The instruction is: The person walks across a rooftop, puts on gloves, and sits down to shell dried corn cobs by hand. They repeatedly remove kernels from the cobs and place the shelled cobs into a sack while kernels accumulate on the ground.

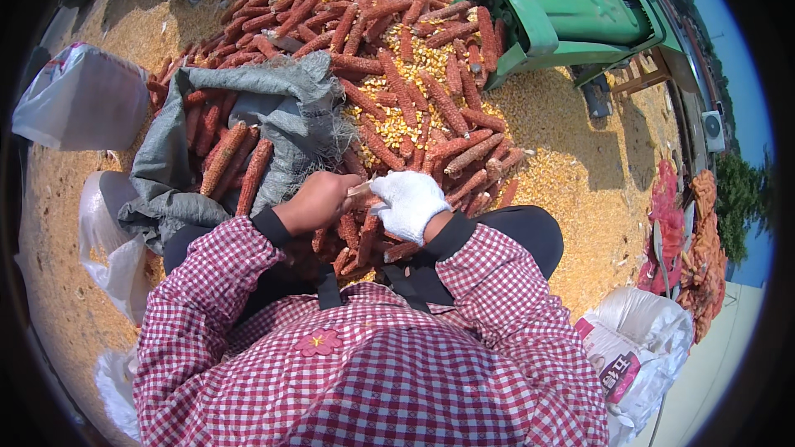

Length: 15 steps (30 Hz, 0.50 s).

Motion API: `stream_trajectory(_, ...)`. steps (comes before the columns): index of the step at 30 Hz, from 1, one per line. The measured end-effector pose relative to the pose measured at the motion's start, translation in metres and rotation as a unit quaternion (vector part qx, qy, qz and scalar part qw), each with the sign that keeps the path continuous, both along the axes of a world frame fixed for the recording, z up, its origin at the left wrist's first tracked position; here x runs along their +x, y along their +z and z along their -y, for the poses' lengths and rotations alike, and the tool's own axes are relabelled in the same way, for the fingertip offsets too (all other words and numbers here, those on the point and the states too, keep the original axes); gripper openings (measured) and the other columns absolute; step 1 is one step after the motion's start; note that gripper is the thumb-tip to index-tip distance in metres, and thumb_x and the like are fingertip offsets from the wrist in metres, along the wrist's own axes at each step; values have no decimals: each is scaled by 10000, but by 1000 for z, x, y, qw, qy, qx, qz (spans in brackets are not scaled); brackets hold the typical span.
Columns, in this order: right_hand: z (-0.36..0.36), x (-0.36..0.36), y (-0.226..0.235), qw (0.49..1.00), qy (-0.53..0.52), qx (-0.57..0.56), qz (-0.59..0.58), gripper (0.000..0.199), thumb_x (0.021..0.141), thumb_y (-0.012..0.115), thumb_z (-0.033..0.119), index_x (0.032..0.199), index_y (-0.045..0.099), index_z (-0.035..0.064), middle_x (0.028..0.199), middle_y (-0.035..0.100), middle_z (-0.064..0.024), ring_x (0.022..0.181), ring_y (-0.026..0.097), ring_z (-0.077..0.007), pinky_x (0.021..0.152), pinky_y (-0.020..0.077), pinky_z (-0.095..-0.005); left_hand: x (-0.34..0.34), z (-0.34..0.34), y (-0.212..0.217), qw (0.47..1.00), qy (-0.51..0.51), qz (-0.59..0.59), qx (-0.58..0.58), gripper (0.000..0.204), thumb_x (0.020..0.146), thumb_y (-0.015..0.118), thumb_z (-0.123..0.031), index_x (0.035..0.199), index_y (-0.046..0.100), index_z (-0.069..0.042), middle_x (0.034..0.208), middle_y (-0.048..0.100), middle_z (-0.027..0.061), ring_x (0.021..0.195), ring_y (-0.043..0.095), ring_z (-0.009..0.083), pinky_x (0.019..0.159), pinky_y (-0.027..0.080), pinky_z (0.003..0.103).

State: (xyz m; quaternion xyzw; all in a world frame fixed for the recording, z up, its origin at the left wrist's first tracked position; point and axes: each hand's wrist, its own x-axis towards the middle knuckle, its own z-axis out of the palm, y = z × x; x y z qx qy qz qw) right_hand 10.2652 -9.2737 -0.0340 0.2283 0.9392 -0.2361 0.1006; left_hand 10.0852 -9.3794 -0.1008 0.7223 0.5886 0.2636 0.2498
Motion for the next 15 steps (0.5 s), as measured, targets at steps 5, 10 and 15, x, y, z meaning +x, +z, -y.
stream_trajectory(5, 4, 0, 9, 996, 56, 75, 4, 235, 827, 672, 204, 1055, 689, 146, 954, 655, -80, 972, 635, -303, 813, 531, -434, -5, -12, 1, 790, 88, 387, -468, 407, 1037, 528, -364, 1091, 622, 29, 722, 635, 46, 635, 624, 144, 494, 510, 266)
stream_trajectory(10, -17, 12, 12, 997, -24, 78, 4, 281, 796, 706, 198, 1076, 699, 195, 991, 629, -75, 982, 625, -290, 846, 524, -410, -13, -11, -16, 842, 117, 369, -376, 591, 961, 632, -461, 1278, 527, 26, 990, 691, 147, 800, 659, 170, 669, 547, 308)
stream_trajectory(15, -25, 12, 10, 995, -82, 49, 11, 312, 817, 700, 263, 1116, 691, 174, 1022, 655, -108, 998, 641, -308, 875, 515, -424, -18, -10, -1, 970, 32, 191, -149, 800, 897, 696, -496, 1405, 416, 54, 1070, 664, 214, 1004, 652, 342, 906, 509, 411)
